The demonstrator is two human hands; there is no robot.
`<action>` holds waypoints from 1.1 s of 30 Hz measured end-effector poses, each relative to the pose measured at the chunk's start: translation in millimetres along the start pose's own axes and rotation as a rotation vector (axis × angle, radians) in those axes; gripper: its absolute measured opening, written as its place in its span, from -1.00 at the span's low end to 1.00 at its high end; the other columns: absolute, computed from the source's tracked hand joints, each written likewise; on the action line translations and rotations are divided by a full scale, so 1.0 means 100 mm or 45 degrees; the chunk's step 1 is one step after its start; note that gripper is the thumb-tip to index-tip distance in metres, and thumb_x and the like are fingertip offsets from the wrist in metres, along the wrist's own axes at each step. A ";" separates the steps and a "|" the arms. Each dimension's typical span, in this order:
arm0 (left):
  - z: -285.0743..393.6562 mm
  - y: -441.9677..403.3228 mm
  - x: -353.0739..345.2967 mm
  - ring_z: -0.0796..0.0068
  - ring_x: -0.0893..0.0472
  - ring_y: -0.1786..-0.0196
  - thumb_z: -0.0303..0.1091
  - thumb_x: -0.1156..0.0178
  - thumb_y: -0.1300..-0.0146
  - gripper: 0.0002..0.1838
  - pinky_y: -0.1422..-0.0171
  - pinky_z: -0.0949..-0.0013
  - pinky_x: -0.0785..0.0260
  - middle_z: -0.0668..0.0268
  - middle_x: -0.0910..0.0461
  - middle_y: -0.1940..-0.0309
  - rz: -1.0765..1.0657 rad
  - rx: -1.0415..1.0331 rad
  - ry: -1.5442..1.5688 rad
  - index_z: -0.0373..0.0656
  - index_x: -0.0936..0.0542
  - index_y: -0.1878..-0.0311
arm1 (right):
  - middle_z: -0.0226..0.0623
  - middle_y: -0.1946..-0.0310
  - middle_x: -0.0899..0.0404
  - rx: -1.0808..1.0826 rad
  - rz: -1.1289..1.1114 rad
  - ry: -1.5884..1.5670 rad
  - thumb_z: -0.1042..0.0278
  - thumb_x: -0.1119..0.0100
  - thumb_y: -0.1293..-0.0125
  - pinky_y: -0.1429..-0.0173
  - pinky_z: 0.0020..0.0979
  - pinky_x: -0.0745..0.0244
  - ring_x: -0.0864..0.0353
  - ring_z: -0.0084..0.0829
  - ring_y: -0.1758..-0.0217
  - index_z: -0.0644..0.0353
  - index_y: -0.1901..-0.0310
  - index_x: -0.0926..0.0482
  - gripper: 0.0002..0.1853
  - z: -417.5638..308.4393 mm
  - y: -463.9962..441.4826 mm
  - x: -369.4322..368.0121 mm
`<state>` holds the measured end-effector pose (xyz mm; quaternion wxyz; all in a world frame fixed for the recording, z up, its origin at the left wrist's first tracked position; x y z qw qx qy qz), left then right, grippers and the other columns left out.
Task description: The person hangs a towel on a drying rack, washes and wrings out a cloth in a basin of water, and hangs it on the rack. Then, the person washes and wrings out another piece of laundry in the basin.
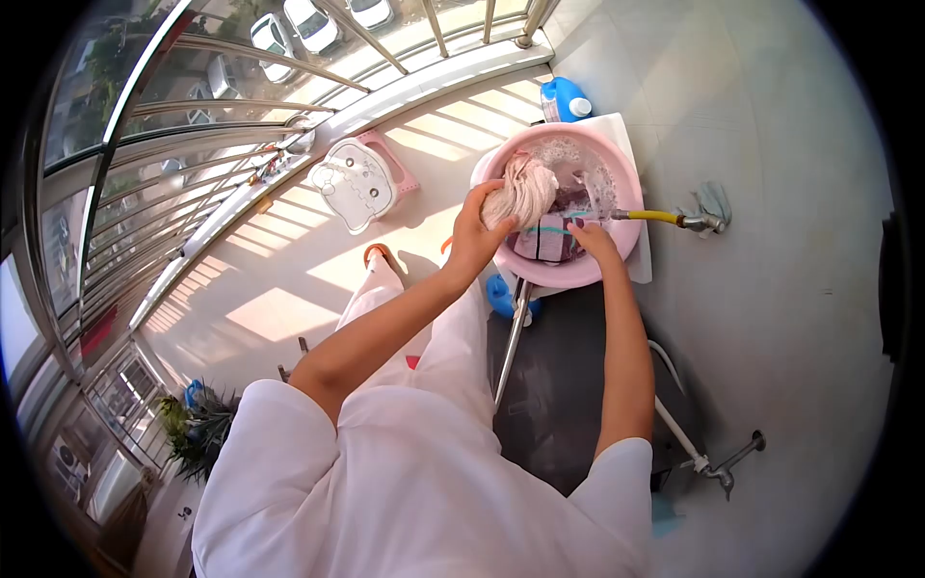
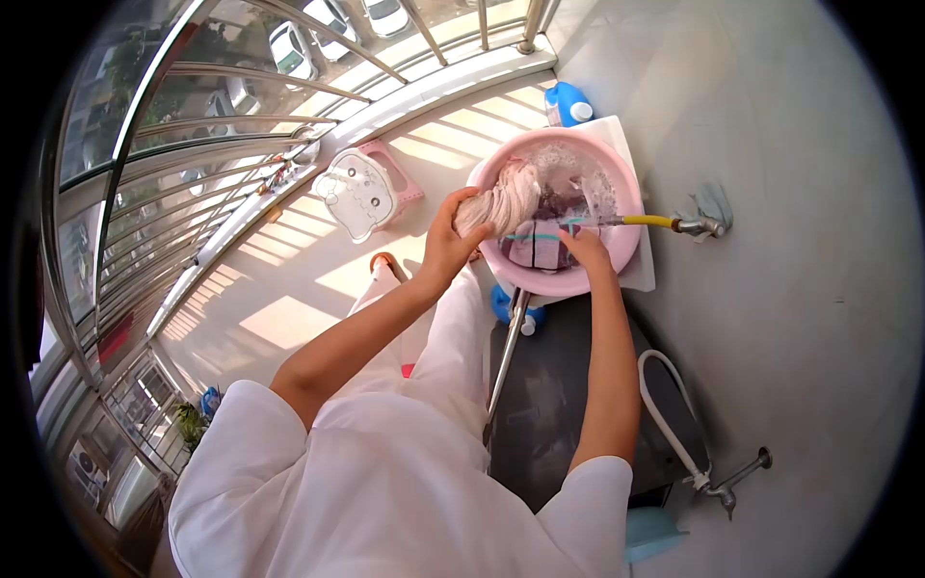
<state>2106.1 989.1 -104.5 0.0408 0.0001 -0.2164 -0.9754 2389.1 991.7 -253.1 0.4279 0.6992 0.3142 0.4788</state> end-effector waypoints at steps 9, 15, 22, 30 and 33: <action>0.42 0.81 1.60 0.20 -0.45 -0.14 -0.62 -0.26 0.09 -0.36 -0.18 0.31 -0.33 0.14 -0.42 -0.09 -0.044 -0.388 -0.225 -0.16 -0.39 -0.17 | -0.28 -0.04 -0.48 0.422 -0.158 -1.587 0.04 -0.15 -0.31 -0.02 -0.29 -0.48 -0.53 -0.37 -0.05 0.18 -0.18 -0.31 -0.47 -2.32 1.53 -0.66; 0.20 1.83 3.38 0.26 -0.50 -0.11 -0.44 -0.21 -0.18 -0.52 -0.19 0.29 -0.35 0.19 -0.44 -0.10 0.174 -0.114 0.422 -0.12 -0.37 -0.18 | -0.25 -0.05 -0.45 0.866 -0.151 -1.546 0.46 -0.23 -0.21 -0.13 -0.44 -0.45 -0.48 -0.34 -0.12 0.18 -0.15 -0.35 -0.53 -4.07 2.37 -1.54; -0.75 3.25 5.56 0.36 -0.57 0.02 -0.11 -0.05 -0.35 -0.62 -0.11 0.26 -0.45 0.23 -0.57 0.08 0.677 0.243 1.698 -0.22 -0.47 -0.04 | -0.12 -0.33 -0.20 1.984 -0.213 0.099 0.49 -0.39 0.04 -0.34 -0.26 -0.23 -0.24 -0.22 -0.37 0.20 -0.19 -0.34 -0.31 -6.45 4.23 -3.09; 0.03 5.01 7.35 0.49 -0.49 -0.04 -0.43 -0.36 -0.10 -0.43 -0.17 0.41 -0.36 0.27 -0.50 0.05 1.091 -0.429 1.104 -0.17 -0.35 -0.16 | -0.21 -0.16 -0.42 1.461 -0.881 -0.051 0.41 -0.23 -0.16 -0.26 -0.33 -0.33 -0.47 -0.34 -0.16 0.23 -0.23 -0.27 -0.41 -8.00 4.73 -4.24; 0.25 5.27 7.51 0.53 -0.47 -0.06 -0.41 -0.44 -0.01 -0.36 -0.17 0.43 -0.35 0.30 -0.49 0.01 1.168 -0.569 0.675 -0.17 -0.36 -0.17 | -0.12 0.21 -0.60 1.815 -0.769 0.319 0.39 -0.29 -0.11 0.05 -0.34 -0.47 -0.62 -0.27 0.16 0.27 -0.08 -0.42 -0.52 -8.40 5.08 -4.69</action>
Point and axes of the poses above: each hand's wrist, its own y-axis away from the middle knuckle, its own x-axis out of the back of the hand, z = x × y, the point moved 6 cm from there along -y, towards the middle knuckle
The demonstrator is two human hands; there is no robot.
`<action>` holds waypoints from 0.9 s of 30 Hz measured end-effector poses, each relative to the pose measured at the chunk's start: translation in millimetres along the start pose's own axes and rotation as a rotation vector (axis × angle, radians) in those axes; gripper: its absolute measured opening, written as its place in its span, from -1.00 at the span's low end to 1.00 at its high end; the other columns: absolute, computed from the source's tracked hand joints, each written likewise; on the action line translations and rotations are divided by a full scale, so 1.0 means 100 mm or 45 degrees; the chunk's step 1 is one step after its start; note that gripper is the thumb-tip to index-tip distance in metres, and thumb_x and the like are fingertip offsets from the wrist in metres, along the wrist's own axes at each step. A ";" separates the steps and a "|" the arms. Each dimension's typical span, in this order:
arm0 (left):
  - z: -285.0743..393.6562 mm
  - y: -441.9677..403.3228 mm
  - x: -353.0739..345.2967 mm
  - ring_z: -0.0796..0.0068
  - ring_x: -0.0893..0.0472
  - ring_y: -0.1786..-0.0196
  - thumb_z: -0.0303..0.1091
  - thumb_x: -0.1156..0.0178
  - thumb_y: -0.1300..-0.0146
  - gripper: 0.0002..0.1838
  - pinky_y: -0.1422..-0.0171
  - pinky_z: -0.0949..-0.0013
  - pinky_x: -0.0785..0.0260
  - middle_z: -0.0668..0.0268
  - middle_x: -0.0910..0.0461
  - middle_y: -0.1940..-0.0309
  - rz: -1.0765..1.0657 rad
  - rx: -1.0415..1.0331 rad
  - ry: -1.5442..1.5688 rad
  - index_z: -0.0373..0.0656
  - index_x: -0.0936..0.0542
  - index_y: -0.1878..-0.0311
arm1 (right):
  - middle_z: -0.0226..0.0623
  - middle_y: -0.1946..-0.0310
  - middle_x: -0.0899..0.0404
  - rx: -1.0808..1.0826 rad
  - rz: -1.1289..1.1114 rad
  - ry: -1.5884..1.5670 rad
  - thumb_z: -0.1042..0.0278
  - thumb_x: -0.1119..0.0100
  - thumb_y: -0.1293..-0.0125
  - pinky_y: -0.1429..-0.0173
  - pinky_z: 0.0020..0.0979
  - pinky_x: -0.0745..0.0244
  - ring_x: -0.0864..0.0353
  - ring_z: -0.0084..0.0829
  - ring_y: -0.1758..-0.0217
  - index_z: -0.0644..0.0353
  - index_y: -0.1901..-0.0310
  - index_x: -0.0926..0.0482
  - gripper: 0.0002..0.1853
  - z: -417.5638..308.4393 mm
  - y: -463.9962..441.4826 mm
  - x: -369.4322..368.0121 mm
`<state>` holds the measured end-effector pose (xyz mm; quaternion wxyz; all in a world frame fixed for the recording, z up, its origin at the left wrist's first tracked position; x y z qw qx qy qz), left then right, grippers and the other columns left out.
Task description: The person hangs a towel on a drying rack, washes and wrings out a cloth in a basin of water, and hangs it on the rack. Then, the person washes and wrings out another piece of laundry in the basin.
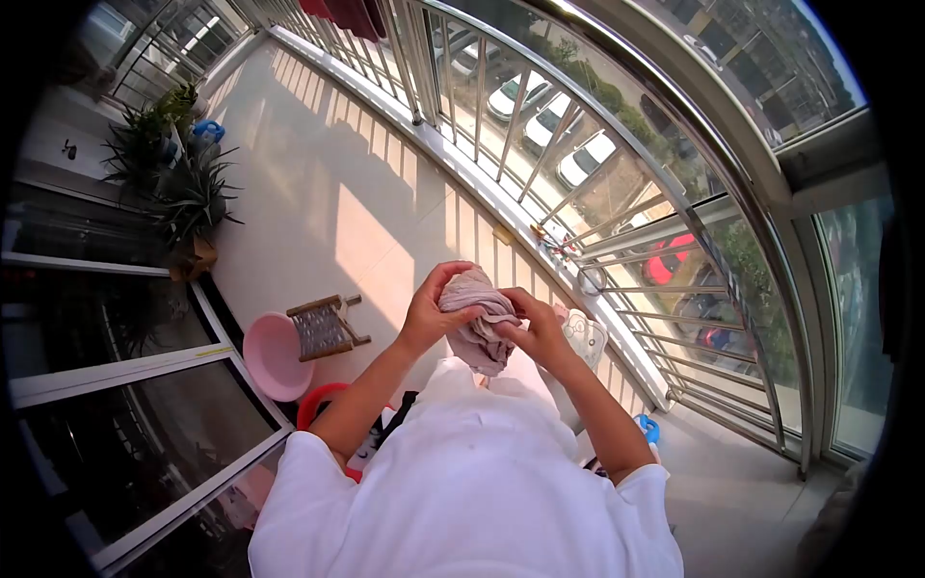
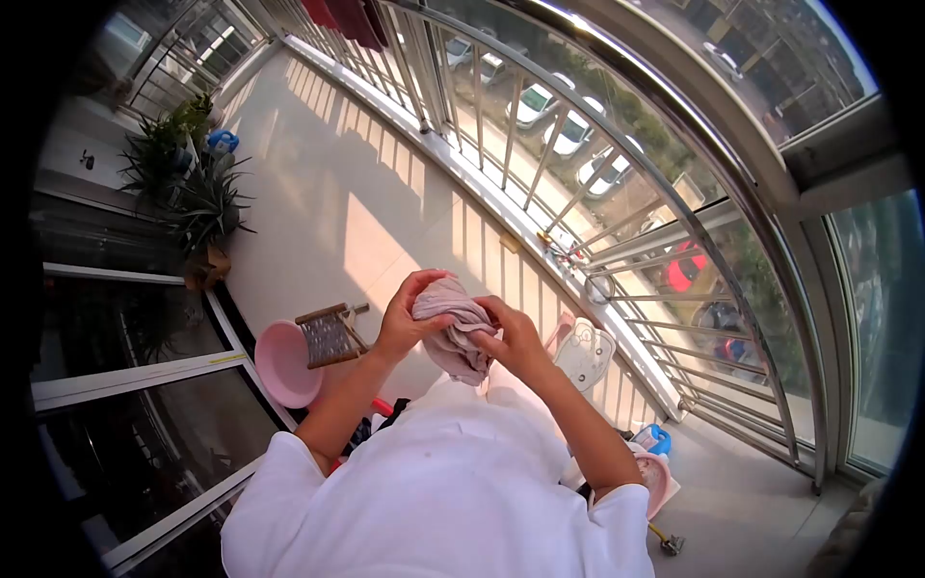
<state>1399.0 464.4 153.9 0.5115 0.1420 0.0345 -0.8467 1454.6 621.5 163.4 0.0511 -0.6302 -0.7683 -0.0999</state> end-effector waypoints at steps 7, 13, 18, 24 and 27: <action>0.30 -0.15 0.70 0.27 -0.59 0.05 -0.35 -0.42 0.03 -0.40 -0.06 0.36 -0.41 0.18 -0.57 0.04 0.019 0.022 -1.024 -0.13 -0.47 -0.14 | -0.25 0.25 -0.57 0.388 -0.038 0.937 0.46 -0.26 -0.06 0.11 -0.33 -0.39 -0.56 -0.27 0.18 0.17 0.11 -0.59 -0.70 -0.57 -0.91 0.06; 0.46 -0.58 1.35 0.13 -0.57 0.01 -0.41 -0.30 -0.05 -0.46 -0.07 0.27 -0.43 0.17 -0.55 -0.01 0.357 -0.167 -1.178 -0.07 -0.45 -0.17 | -0.28 -0.03 -0.54 0.596 -0.201 1.040 0.45 -0.26 -0.07 -0.07 -0.25 -0.38 -0.54 -0.26 0.06 0.10 0.06 -0.59 -0.66 -0.68 -1.86 -0.10; 0.22 -0.93 2.25 0.40 -0.62 0.13 -0.41 -0.32 -0.10 -0.53 0.03 0.41 -0.46 0.24 -0.62 0.17 0.574 0.028 -0.628 -0.24 -0.48 -0.11 | -0.28 0.17 -0.62 0.872 -0.248 0.815 0.51 -0.27 0.00 0.12 -0.32 -0.49 -0.59 -0.29 0.20 0.19 0.18 -0.61 -0.72 -1.35 -2.66 -0.08; -0.21 -0.60 3.47 0.41 -0.60 0.12 -0.32 -0.35 -0.10 -0.51 0.05 0.34 -0.47 0.18 -0.60 0.14 1.097 0.458 -0.653 -0.26 -0.48 -0.09 | -0.23 0.48 -0.56 0.630 -0.134 0.062 0.46 -0.03 -0.33 0.32 -0.48 -0.39 -0.53 -0.47 0.45 0.34 0.27 -0.54 -0.87 -1.82 -3.86 0.07; 0.70 -0.88 3.45 0.25 -0.53 -0.08 -0.29 -0.40 -0.03 -0.35 -0.11 0.21 -0.42 0.16 -0.51 -0.07 1.196 0.163 -0.875 -0.15 -0.39 -0.22 | -0.12 0.55 -0.49 0.696 -0.510 0.276 0.42 -0.08 -0.31 0.37 -0.39 -0.38 -0.49 -0.23 0.52 0.31 0.27 -0.52 -0.88 -2.08 -4.33 -0.63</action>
Point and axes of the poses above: each hand's wrist, its own y-axis away from the middle knuckle, its own x-axis out of the back of the hand, z = x × y, the point moved 6 cm from there along -y, towards the middle knuckle
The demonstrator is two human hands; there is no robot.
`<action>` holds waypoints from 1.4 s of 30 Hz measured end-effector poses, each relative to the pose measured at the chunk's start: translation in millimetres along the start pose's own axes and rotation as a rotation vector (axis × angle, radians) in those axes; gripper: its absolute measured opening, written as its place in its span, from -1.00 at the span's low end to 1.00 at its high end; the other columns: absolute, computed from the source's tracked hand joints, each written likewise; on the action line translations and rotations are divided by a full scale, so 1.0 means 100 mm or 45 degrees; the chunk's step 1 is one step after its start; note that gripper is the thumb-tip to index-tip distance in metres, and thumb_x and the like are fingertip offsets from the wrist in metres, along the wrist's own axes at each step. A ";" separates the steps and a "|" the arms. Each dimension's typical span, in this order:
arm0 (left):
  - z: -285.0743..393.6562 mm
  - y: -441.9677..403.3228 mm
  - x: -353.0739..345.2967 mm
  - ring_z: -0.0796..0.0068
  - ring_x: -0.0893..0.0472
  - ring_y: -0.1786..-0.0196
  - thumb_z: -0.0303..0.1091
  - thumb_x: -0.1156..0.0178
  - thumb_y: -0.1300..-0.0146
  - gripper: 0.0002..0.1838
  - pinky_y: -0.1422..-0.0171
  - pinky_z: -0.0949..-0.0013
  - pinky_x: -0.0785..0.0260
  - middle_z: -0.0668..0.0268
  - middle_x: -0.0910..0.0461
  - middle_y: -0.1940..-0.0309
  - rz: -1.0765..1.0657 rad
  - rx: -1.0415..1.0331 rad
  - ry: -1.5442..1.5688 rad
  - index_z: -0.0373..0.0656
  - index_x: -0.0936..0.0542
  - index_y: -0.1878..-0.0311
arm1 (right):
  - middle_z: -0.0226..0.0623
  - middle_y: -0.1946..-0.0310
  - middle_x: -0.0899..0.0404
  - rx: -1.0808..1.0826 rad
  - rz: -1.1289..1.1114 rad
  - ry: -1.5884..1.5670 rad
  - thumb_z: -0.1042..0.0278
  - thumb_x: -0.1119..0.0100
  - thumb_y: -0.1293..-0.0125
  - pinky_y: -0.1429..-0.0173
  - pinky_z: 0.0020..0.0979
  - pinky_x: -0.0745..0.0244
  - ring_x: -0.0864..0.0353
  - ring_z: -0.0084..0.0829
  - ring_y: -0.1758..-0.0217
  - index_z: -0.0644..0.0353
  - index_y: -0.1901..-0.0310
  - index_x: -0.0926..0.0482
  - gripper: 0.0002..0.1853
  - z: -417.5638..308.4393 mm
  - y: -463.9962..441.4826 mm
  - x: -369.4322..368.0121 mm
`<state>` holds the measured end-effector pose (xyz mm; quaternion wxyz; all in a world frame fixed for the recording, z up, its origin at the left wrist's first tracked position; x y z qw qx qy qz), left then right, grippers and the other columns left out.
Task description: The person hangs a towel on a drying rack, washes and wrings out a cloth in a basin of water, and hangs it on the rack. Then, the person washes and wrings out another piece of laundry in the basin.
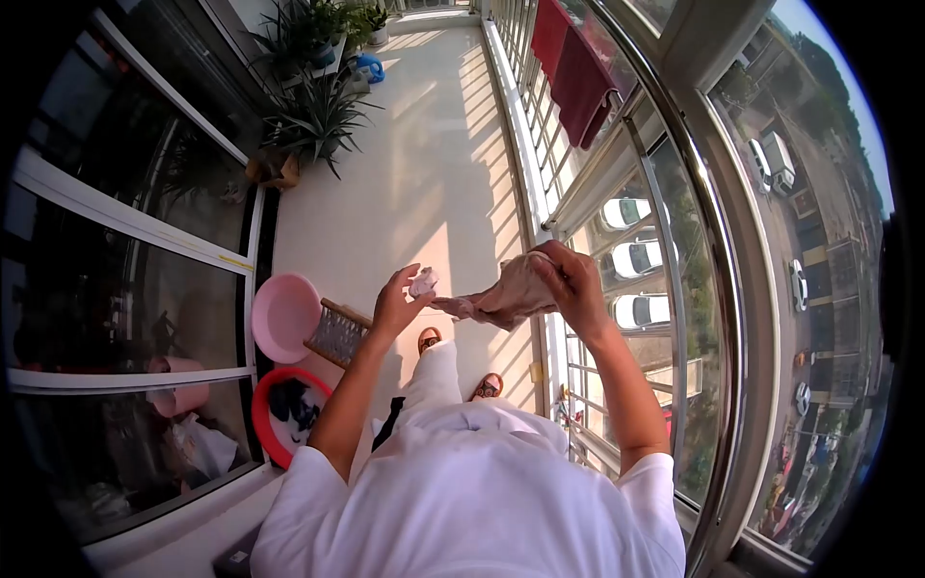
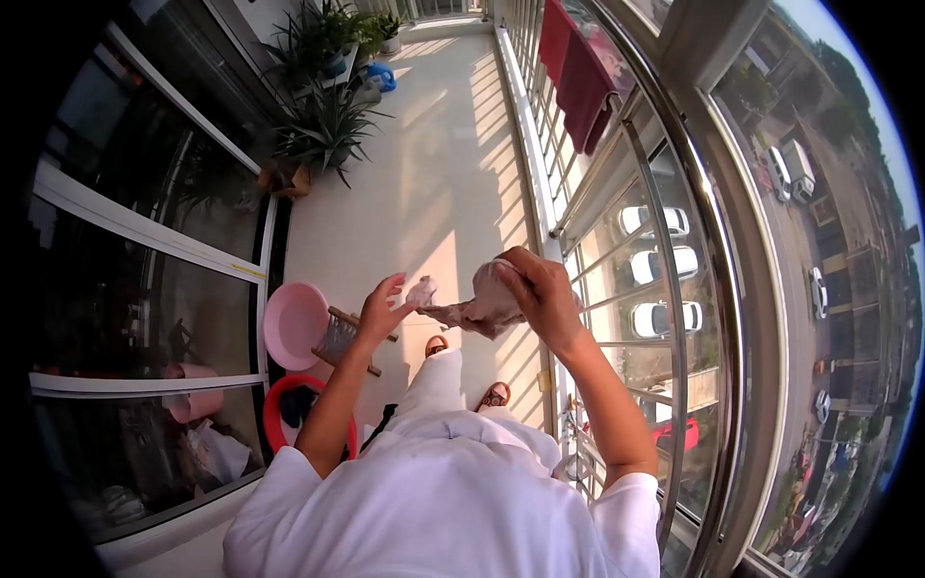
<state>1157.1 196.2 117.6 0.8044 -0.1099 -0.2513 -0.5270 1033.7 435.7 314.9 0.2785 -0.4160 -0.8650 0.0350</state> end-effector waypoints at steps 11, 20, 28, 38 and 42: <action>0.94 -1.98 0.86 0.59 -0.53 0.27 -0.52 -0.32 -0.07 -0.82 0.11 0.46 -0.38 0.35 -0.58 0.34 -0.134 -0.512 0.330 -0.22 -0.46 0.38 | -0.16 0.38 -0.58 0.129 -0.099 0.486 0.56 -0.09 -0.19 0.24 -0.36 -0.47 -0.63 -0.25 0.32 0.29 0.19 -0.58 -0.84 -0.03 -2.12 -0.46; 0.39 -3.05 0.57 0.58 -0.54 0.09 -0.36 -0.39 -0.08 -0.61 0.07 0.47 -0.40 0.30 -0.53 0.16 -1.295 -0.298 0.267 -0.18 -0.37 0.14 | -0.27 0.54 -0.50 0.504 0.140 0.547 0.65 -0.20 -0.05 0.50 -0.43 -0.33 -0.51 -0.37 0.57 0.21 0.08 -0.58 -0.66 -0.50 -3.05 -0.37; 0.58 -4.13 1.00 0.52 -0.53 0.00 -0.56 -0.21 -0.18 -0.55 -0.15 0.44 -0.42 0.25 -0.53 0.03 -0.864 0.036 1.375 -0.20 -0.41 -0.16 | -0.21 0.37 -0.57 0.258 0.069 0.350 0.62 -0.19 -0.05 0.30 -0.40 -0.42 -0.58 -0.37 0.33 0.27 0.11 -0.60 -0.70 0.29 -3.50 -0.06; 1.57 -5.10 1.16 0.57 -0.54 0.00 -0.64 -0.07 -0.24 -0.76 -0.12 0.47 -0.39 0.25 -0.55 0.09 -0.820 -0.383 0.620 -0.29 -0.50 0.02 | -0.11 -0.04 -0.48 -0.070 -0.481 -0.189 0.22 -0.27 -0.20 -0.12 -0.26 -0.42 -0.51 -0.18 -0.08 0.19 -0.15 -0.39 -0.49 1.65 -4.96 -0.76; 1.43 -5.69 1.51 0.59 -0.56 0.07 -0.64 -0.09 -0.23 -0.74 -0.05 0.50 -0.42 0.27 -0.57 0.14 -0.547 -0.409 0.647 -0.28 -0.50 0.01 | -0.18 0.37 -0.52 0.202 -0.624 0.056 0.33 -0.15 -0.28 0.27 -0.24 -0.40 -0.55 -0.16 0.31 0.30 0.22 -0.50 -0.81 1.92 -5.63 -0.74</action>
Point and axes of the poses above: each hand's wrist, its own y-axis away from the middle knuckle, its own x-axis out of the back of the hand, z = x × y, the point moved 6 cm from there along -y, towards the middle knuckle
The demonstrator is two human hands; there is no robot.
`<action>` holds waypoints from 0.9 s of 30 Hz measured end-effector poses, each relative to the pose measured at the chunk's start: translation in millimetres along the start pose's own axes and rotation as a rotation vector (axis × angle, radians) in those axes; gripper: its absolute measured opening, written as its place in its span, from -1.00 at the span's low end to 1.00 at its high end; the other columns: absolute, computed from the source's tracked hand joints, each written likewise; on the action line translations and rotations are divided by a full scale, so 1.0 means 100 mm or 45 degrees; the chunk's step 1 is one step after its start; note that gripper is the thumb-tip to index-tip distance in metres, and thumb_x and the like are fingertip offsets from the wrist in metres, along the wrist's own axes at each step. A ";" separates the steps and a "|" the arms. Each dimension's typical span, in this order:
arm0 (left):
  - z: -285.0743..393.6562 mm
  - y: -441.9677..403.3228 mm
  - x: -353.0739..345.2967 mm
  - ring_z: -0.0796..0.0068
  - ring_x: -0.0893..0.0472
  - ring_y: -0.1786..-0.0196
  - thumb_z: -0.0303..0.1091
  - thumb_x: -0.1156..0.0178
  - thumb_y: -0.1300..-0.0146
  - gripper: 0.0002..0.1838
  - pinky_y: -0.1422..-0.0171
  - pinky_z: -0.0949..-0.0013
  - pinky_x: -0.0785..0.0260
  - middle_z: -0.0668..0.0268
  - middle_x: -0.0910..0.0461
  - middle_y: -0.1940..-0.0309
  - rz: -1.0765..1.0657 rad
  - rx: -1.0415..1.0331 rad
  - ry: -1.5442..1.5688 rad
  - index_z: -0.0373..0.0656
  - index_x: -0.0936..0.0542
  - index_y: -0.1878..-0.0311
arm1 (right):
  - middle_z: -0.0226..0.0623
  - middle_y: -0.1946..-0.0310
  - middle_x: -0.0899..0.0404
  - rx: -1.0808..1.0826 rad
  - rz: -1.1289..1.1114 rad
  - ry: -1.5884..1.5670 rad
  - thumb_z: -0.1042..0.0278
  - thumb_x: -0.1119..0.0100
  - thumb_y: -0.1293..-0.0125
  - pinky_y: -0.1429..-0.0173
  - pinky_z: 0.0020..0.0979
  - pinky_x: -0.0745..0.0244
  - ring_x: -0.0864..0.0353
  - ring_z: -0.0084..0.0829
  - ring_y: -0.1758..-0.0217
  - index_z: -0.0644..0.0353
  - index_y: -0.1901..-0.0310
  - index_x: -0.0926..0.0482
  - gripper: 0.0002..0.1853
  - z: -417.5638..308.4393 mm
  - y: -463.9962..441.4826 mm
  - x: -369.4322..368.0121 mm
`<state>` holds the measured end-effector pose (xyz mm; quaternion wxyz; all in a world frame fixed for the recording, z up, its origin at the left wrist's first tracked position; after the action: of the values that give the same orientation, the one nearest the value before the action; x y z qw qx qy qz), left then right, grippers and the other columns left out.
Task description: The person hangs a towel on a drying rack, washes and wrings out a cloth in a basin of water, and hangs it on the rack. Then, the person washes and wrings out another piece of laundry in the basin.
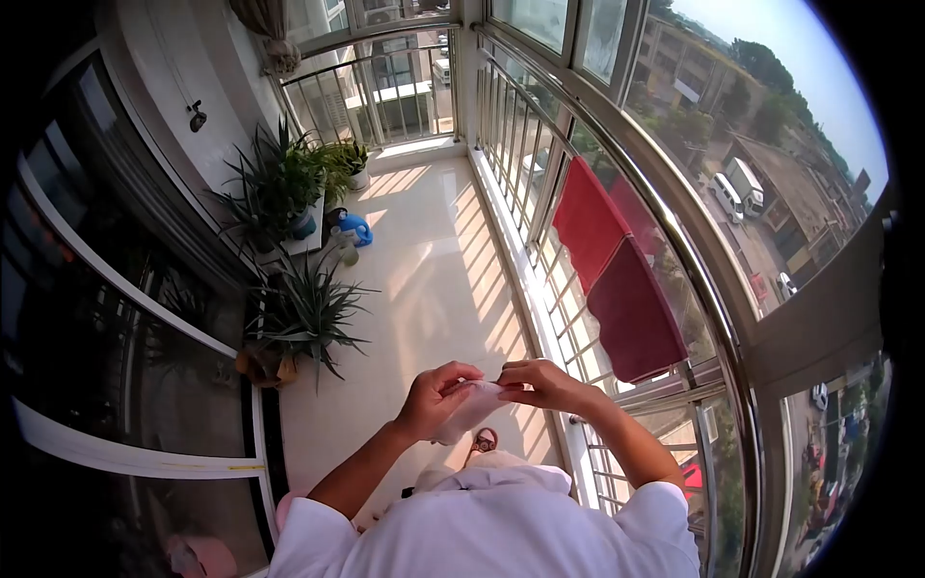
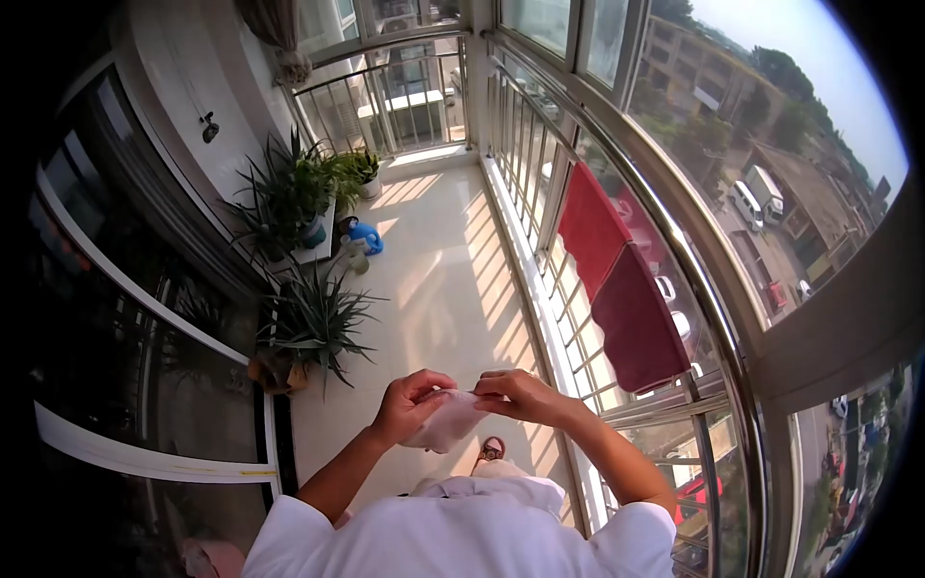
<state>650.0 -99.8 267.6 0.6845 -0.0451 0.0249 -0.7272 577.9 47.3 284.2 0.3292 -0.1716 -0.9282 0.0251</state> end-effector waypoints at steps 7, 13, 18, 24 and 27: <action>-0.13 -0.68 0.60 0.57 -0.49 0.36 -0.62 -0.17 -0.17 -0.76 0.26 0.49 -0.37 0.32 -0.47 0.34 0.181 -0.338 -0.453 -0.23 -0.52 0.08 | -0.14 0.50 -0.41 0.123 0.050 0.119 0.41 -0.06 -0.30 0.36 -0.21 -0.33 -0.48 -0.12 0.44 0.30 0.34 -0.41 -0.86 -0.08 -0.88 0.62; -0.87 -1.39 0.81 0.27 -0.46 0.41 -0.45 -0.19 -0.19 -0.86 0.29 0.33 -0.33 0.23 -0.49 0.43 0.018 -0.434 -0.405 -0.21 -0.54 0.18 | -0.12 0.58 -0.44 -0.044 0.285 0.206 0.35 -0.04 -0.34 0.44 -0.23 -0.34 -0.48 -0.14 0.54 0.27 0.35 -0.42 -0.83 -0.08 -1.25 1.22; -1.91 -1.88 1.16 0.21 -0.47 0.40 -0.37 -0.21 -0.19 -0.85 0.27 0.30 -0.35 0.16 -0.53 0.42 -0.221 -0.163 -0.405 -0.24 -0.53 0.26 | -0.21 0.57 -0.42 -0.197 0.769 0.630 0.36 -0.11 -0.29 0.42 -0.30 -0.34 -0.45 -0.24 0.54 0.24 0.35 -0.47 -0.86 -0.59 -1.28 2.03; -2.39 -2.69 2.30 0.75 -0.37 0.38 -0.53 -0.19 -0.14 -0.92 0.30 0.56 -0.29 0.46 -0.50 0.51 -0.637 0.286 -0.125 -0.30 -0.57 0.28 | -0.22 0.55 -0.43 -1.098 0.539 0.712 0.37 -0.22 -0.12 0.33 -0.32 -0.34 -0.46 -0.31 0.46 0.27 0.45 -0.45 -0.82 0.22 -0.46 2.19; -2.12 -3.10 2.72 0.71 -0.45 0.38 -0.53 -0.23 -0.10 -0.88 0.28 0.56 -0.31 0.44 -0.53 0.49 -0.888 0.312 -0.438 -0.32 -0.59 0.27 | -0.08 0.50 -0.48 -1.240 0.435 0.571 0.43 -0.19 -0.05 0.27 -0.21 -0.35 -0.50 -0.06 0.35 0.27 0.45 -0.46 -0.87 0.99 0.18 1.53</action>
<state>304.9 -357.3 95.7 0.3914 -0.0901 -0.1935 -0.8951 411.6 122.4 296.4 0.3924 -0.4526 -0.6991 -0.3904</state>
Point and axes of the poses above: each hand's wrist, its own y-axis away from the middle knuckle, its own x-axis out of the back of the hand, z = x × y, the point moved 6 cm from there along -y, towards the middle knuckle
